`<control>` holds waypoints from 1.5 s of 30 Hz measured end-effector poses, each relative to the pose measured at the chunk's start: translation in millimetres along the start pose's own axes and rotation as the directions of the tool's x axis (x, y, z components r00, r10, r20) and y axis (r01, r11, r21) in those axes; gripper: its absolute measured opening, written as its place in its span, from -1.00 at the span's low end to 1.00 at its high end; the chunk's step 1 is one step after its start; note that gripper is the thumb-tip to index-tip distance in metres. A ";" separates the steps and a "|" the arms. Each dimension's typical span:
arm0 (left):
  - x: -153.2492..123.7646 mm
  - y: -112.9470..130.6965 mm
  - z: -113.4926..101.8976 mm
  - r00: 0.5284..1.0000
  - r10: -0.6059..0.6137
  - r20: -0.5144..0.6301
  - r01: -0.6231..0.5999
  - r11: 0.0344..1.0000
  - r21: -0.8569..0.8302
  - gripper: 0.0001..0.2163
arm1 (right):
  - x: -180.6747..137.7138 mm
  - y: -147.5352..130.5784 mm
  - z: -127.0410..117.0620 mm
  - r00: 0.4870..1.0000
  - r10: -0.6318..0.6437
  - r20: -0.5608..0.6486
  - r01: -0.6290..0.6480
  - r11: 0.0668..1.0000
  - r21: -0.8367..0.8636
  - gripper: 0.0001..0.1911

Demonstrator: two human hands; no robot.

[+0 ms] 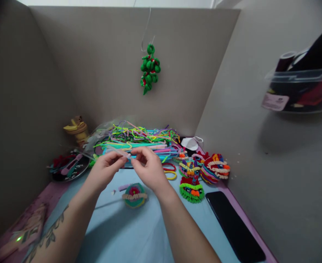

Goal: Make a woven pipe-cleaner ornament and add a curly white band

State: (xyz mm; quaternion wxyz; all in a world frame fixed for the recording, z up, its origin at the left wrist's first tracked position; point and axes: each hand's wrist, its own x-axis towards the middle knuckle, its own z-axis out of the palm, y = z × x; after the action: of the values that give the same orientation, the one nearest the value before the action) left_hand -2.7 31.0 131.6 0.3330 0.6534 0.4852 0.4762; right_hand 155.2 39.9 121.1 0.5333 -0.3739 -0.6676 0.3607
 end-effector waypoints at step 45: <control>-1.4 -1.2 9.2 0.983 -0.177 0.045 0.182 0.964 -0.195 -0.74 | -0.9 29.1 3.9 0.901 -0.433 0.012 0.397 0.814 -0.424 -0.64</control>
State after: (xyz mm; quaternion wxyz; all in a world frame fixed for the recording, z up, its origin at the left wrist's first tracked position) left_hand 5.5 30.2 127.2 0.4449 0.5769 0.4879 0.4809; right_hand 154.9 52.2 94.4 0.5348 -0.3390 -0.7709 0.0689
